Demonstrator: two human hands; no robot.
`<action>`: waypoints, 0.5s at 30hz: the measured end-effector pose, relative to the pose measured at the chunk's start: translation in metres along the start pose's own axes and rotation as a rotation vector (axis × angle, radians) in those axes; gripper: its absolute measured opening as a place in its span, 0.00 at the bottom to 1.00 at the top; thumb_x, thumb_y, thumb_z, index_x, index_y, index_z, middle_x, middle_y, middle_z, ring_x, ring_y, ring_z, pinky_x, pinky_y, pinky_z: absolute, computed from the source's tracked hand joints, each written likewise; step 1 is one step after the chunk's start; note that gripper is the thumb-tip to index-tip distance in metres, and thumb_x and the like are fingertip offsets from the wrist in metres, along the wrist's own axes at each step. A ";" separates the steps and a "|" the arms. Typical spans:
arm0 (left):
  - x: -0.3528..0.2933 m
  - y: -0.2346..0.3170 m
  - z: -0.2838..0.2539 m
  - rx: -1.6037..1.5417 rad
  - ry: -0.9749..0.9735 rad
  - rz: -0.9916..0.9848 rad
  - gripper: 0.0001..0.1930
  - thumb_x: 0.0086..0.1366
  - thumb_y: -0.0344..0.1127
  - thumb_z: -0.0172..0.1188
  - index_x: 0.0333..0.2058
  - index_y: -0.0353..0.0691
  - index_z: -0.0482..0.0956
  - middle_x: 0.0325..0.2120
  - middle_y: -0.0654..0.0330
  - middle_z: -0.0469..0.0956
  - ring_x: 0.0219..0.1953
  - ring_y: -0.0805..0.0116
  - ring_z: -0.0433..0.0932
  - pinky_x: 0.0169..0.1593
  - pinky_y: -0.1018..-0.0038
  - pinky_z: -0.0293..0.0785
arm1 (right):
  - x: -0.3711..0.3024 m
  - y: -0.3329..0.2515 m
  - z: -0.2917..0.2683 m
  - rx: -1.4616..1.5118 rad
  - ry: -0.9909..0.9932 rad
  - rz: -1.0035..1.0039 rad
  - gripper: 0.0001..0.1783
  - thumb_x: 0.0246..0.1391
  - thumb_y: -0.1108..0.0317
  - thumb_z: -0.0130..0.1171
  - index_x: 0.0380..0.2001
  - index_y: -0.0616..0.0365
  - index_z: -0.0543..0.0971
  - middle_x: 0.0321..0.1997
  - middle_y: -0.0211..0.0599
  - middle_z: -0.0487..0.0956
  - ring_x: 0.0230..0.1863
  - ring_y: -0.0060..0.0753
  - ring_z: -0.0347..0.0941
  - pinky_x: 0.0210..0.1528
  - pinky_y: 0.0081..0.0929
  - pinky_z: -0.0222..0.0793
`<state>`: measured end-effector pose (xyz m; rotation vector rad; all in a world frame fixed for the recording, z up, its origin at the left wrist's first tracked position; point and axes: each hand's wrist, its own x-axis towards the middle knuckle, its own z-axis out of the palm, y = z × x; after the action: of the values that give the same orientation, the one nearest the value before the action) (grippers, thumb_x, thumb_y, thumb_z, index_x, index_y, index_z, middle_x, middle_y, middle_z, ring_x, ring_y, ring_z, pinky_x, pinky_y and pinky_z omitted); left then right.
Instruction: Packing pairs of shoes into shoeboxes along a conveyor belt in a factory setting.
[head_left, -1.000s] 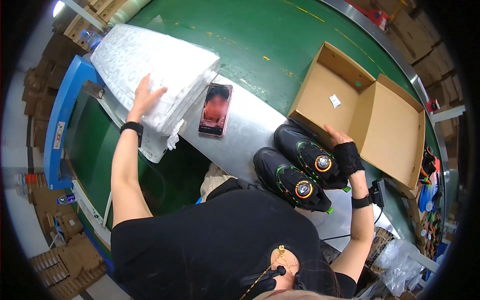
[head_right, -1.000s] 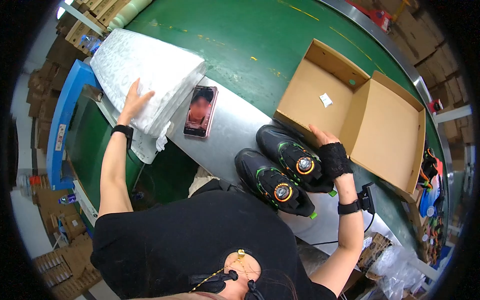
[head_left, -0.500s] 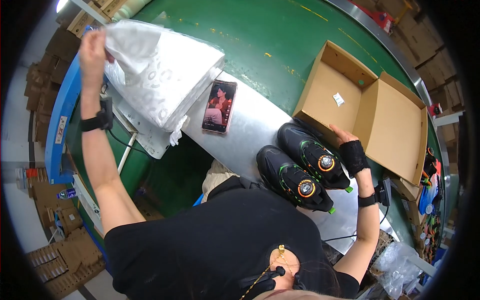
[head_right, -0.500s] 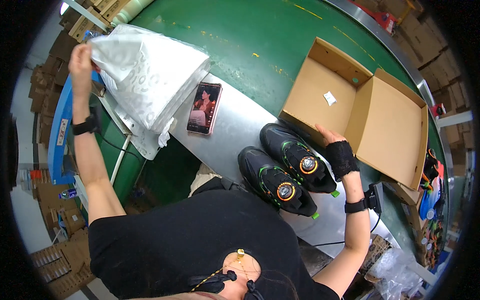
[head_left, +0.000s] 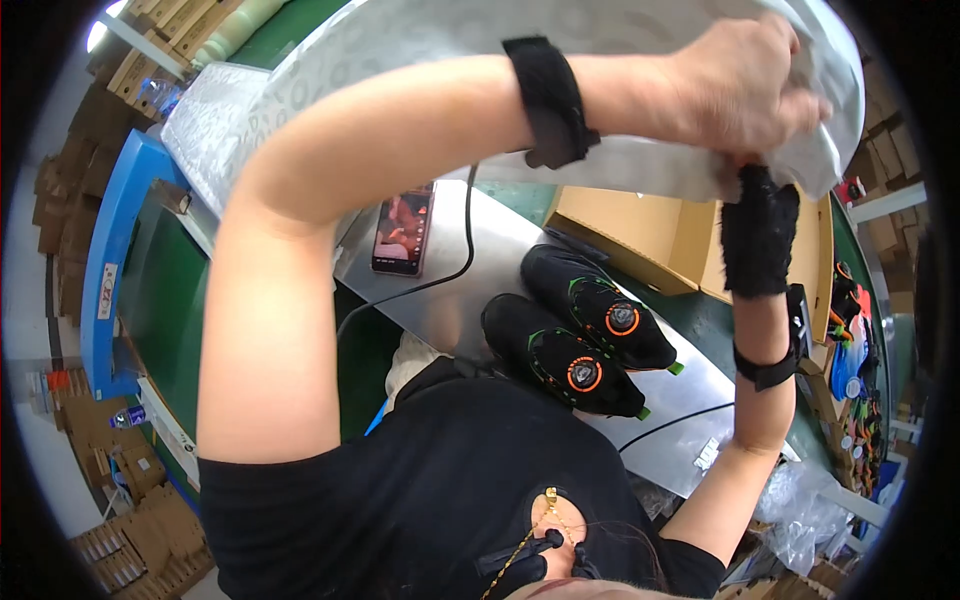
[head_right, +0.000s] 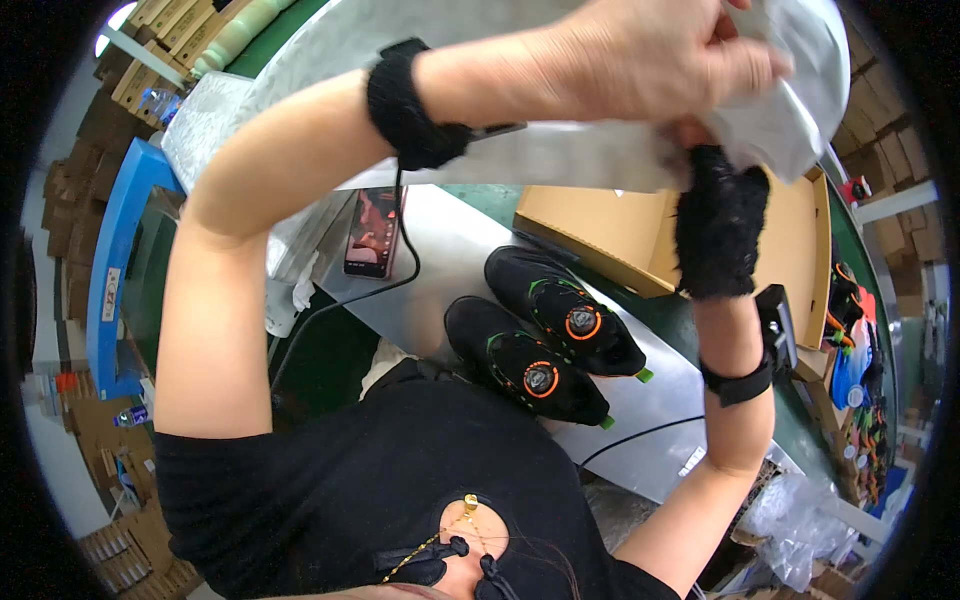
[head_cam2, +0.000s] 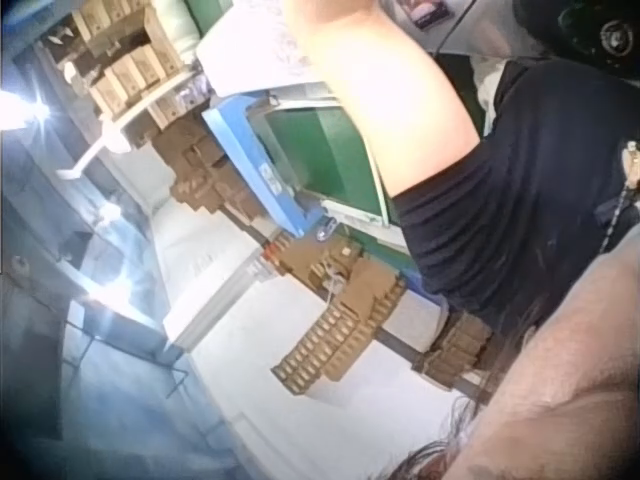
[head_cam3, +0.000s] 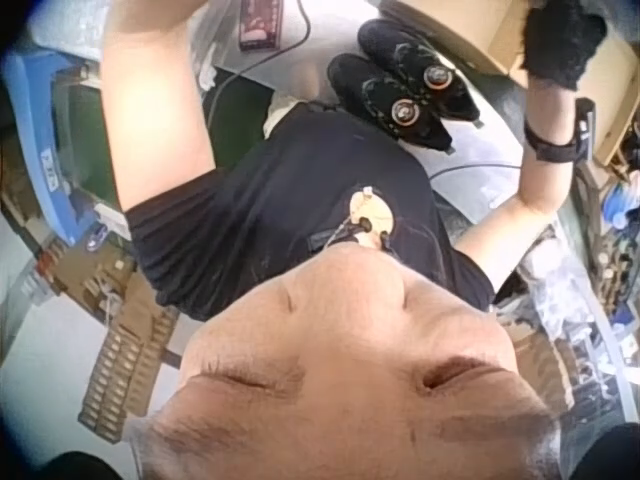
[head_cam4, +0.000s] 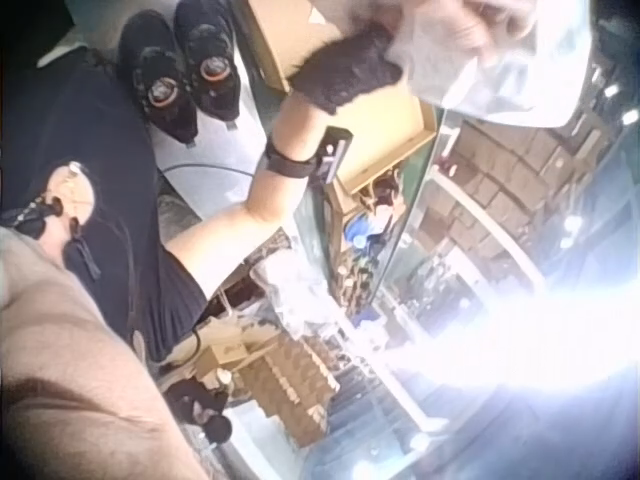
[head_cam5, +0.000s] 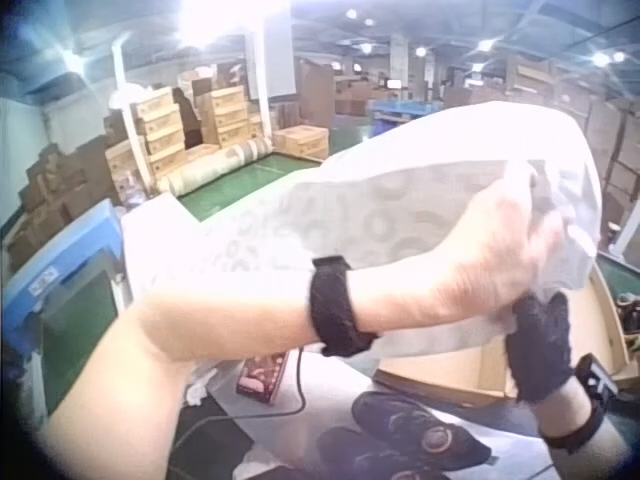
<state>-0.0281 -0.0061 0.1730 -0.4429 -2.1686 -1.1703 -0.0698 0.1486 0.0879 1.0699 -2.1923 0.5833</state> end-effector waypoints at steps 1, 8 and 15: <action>-0.010 -0.019 0.003 0.188 0.083 0.187 0.24 0.51 0.46 0.58 0.38 0.30 0.68 0.28 0.45 0.72 0.33 0.49 0.73 0.37 0.66 0.69 | 0.004 0.031 0.019 -0.070 0.068 -0.077 0.19 0.37 0.78 0.51 0.38 0.53 0.75 0.30 0.48 0.75 0.34 0.54 0.69 0.37 0.40 0.65; -0.083 -0.131 0.024 0.768 -0.262 0.162 0.28 0.56 0.52 0.50 0.50 0.39 0.63 0.51 0.45 0.59 0.56 0.51 0.55 0.53 0.49 0.51 | -0.062 0.237 -0.052 0.084 0.520 0.814 0.21 0.43 0.59 0.56 0.36 0.67 0.74 0.28 0.44 0.75 0.26 0.39 0.71 0.26 0.31 0.68; -0.144 -0.191 -0.012 0.901 -0.545 -0.320 0.27 0.58 0.54 0.46 0.51 0.43 0.63 0.54 0.47 0.57 0.58 0.51 0.52 0.54 0.43 0.45 | -0.112 0.263 -0.107 -0.253 0.666 0.866 0.34 0.36 0.57 0.66 0.44 0.69 0.68 0.42 0.45 0.74 0.36 0.38 0.73 0.37 0.28 0.69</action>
<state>-0.0224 -0.1208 -0.0373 0.0038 -3.0225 -0.0929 -0.1929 0.4257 0.0559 -0.2555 -1.9435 0.8365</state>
